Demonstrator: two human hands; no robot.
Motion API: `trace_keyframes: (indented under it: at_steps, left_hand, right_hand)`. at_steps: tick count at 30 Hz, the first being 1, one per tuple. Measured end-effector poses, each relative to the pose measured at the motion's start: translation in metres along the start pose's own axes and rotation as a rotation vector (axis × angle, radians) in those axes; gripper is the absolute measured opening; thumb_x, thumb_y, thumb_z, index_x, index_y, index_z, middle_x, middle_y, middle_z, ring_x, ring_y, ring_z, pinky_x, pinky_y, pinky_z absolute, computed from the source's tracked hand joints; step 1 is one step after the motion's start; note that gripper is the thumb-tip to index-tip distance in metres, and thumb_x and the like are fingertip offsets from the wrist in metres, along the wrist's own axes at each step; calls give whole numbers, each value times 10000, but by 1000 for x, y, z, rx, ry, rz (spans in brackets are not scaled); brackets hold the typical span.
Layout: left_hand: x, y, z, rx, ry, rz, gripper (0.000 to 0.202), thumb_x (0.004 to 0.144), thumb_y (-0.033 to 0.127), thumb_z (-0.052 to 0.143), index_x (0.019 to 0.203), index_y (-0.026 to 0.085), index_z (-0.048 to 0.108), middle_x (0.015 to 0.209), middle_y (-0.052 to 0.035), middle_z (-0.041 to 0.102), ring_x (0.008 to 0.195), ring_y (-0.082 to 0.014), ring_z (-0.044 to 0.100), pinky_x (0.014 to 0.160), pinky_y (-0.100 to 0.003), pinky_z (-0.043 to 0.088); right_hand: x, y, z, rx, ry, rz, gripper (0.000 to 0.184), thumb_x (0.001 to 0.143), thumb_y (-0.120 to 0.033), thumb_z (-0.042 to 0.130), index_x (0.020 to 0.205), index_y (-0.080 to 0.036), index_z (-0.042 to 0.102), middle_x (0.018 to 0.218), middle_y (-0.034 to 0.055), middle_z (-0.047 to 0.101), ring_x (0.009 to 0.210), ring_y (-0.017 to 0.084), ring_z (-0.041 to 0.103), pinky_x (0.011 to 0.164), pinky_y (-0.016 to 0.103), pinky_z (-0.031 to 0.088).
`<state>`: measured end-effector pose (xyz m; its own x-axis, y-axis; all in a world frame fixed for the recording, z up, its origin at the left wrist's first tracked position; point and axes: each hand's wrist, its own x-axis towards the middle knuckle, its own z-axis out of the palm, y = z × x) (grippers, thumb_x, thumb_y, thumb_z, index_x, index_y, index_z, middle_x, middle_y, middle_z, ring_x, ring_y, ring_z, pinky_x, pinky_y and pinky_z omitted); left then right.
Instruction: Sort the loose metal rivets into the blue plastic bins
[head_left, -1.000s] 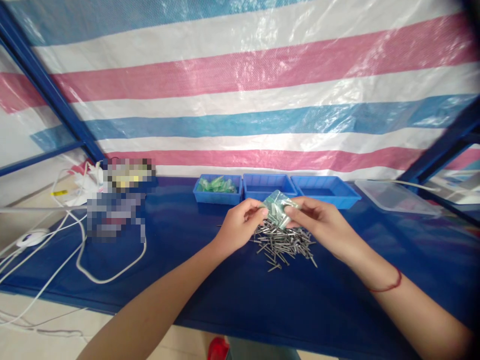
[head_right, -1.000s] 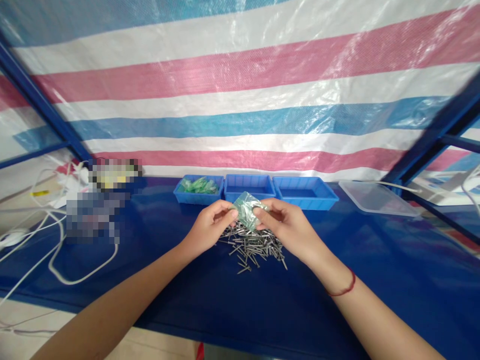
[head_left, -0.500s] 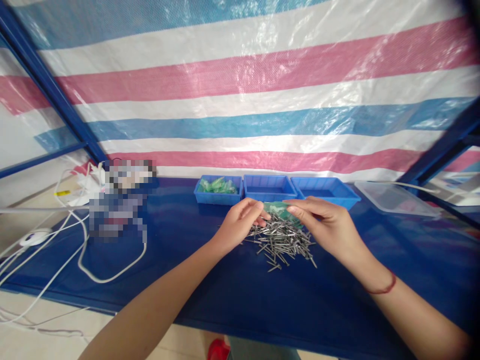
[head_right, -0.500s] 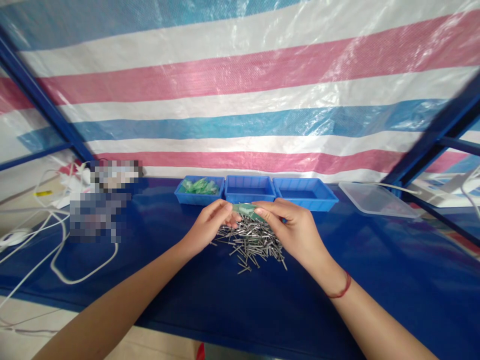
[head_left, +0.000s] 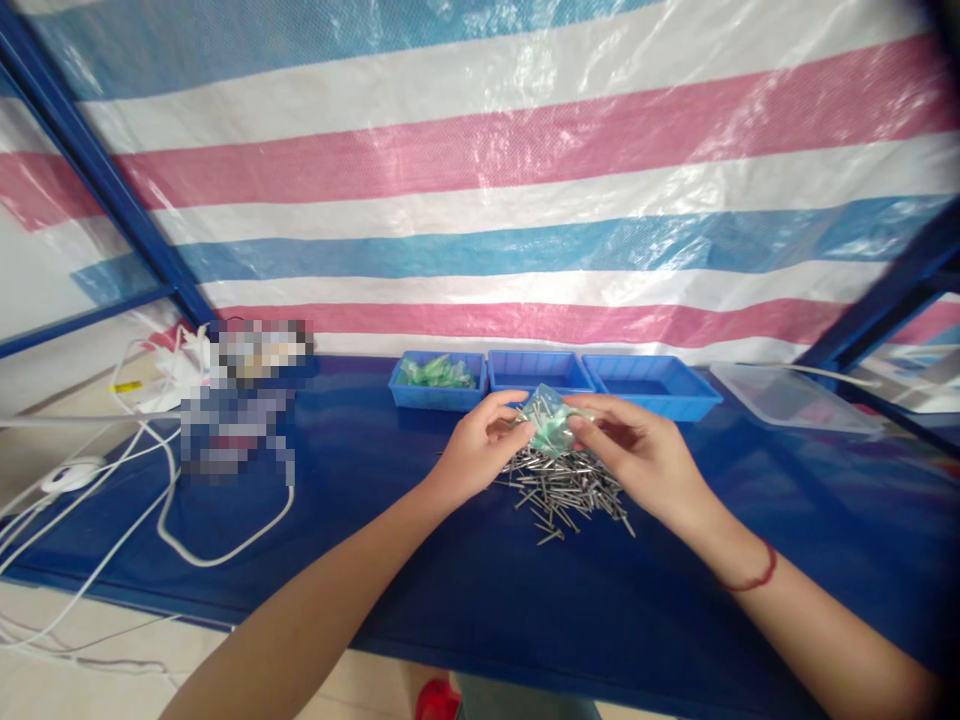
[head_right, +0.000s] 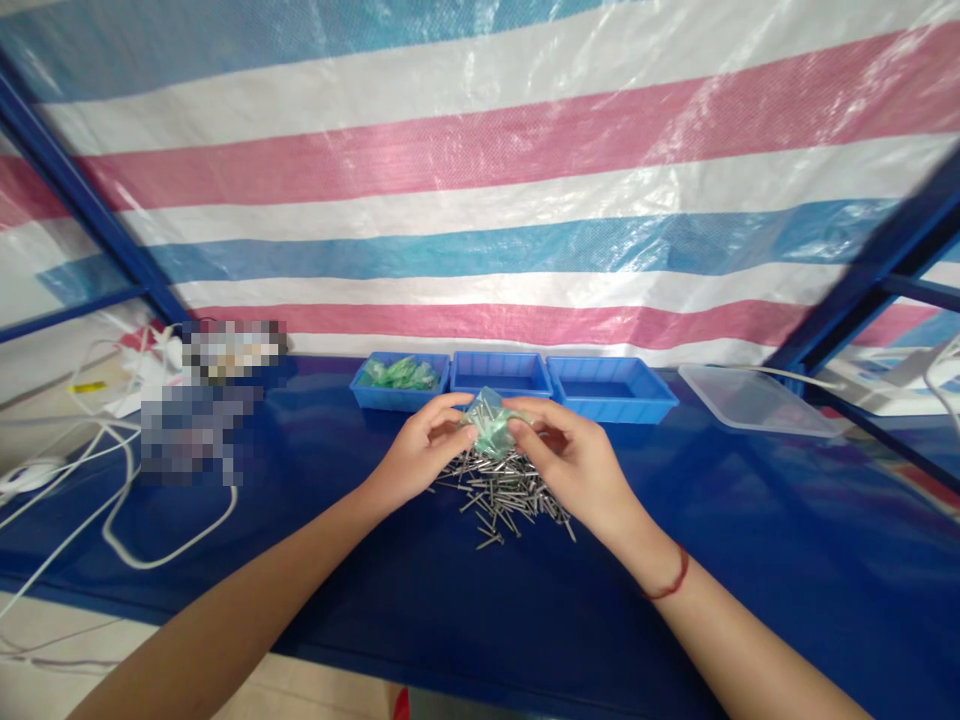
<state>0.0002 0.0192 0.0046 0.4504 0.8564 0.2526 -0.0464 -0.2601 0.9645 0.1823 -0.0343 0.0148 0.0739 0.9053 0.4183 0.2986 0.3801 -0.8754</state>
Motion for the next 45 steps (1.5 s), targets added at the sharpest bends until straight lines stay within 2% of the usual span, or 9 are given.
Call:
trace_keyframes:
  at_steps: [5, 11, 15, 19, 22, 32, 36, 39, 45]
  left_hand:
    - [9, 0, -11, 79, 41, 34, 236, 802, 271, 625, 997, 139, 633, 953, -76, 685, 855, -177, 641, 790, -291, 491]
    - [31, 2, -62, 253, 435, 93, 244, 802, 302, 598, 983, 145, 641, 889, -47, 686, 716, -143, 632, 705, -261, 496]
    - [37, -2, -98, 492, 683, 124, 390, 834, 315, 561, 1188, 154, 528, 905, -54, 684, 796, -163, 631, 760, -277, 484]
    - [34, -8, -108, 1019, 611, -3, 301, 877, 327, 517, 1147, 215, 587, 966, -62, 684, 940, -235, 581, 863, -389, 440]
    - [32, -9, -102, 1117, 567, -36, 236, 872, 382, 528, 983, 240, 680, 1094, -86, 645, 1071, -312, 492, 899, -477, 395]
    - [27, -3, -88, 1277, 606, 69, 369, 919, 440, 445, 1219, 274, 581, 1287, -104, 498, 1178, -323, 397, 925, -499, 375]
    - [20, 2, -63, 1215, 488, 217, 305, 920, 388, 470, 1159, 272, 620, 1267, -83, 516, 1189, -286, 400, 968, -450, 351]
    - [10, 5, -34, 1132, 242, 360, 267, 920, 365, 479, 1098, 262, 649, 1231, -69, 545, 1190, -254, 416, 1020, -424, 318]
    - [-11, 1, 9, 1001, -253, 532, 313, 913, 413, 492, 1143, 262, 640, 1302, -80, 525, 1262, -261, 386, 1067, -423, 299]
  right_hand:
    - [-1, 1, 1, 127, -19, 8, 455, 844, -367, 620, 1250, -272, 439, 929, 39, 667, 694, 166, 643, 657, 325, 553]
    - [4, 2, -6, 95, 38, 3, 454, 842, -399, 610, 1213, -265, 384, 958, 33, 602, 617, 132, 600, 564, 283, 523]
    - [6, 0, -10, -29, 22, -4, 420, 864, -433, 554, 1200, -248, 384, 905, 31, 595, 602, 139, 586, 525, 270, 493]
    - [7, 0, -25, -491, -247, 4, 287, 875, -431, 507, 1066, -222, 551, 754, 18, 625, 581, 153, 578, 539, 279, 445]
    - [9, 6, -41, -727, -498, 59, 341, 808, -510, 565, 965, -218, 645, 705, 20, 637, 598, 180, 593, 545, 285, 412]
    - [5, 14, -63, -674, -626, 143, 592, 692, -489, 687, 1201, -218, 554, 935, 55, 634, 746, 199, 607, 645, 291, 474]
    - [7, 16, -64, -670, -614, 90, 387, 755, -390, 620, 1100, -219, 584, 914, 38, 643, 683, 172, 601, 622, 278, 463]
    - [11, 23, -61, -809, -490, 61, 185, 810, -299, 529, 939, -207, 624, 864, 49, 667, 698, 192, 616, 617, 285, 436]
    - [11, 35, -41, -1146, -291, 166, 305, 899, -391, 407, 934, -198, 640, 904, 112, 668, 799, 261, 647, 659, 334, 429]
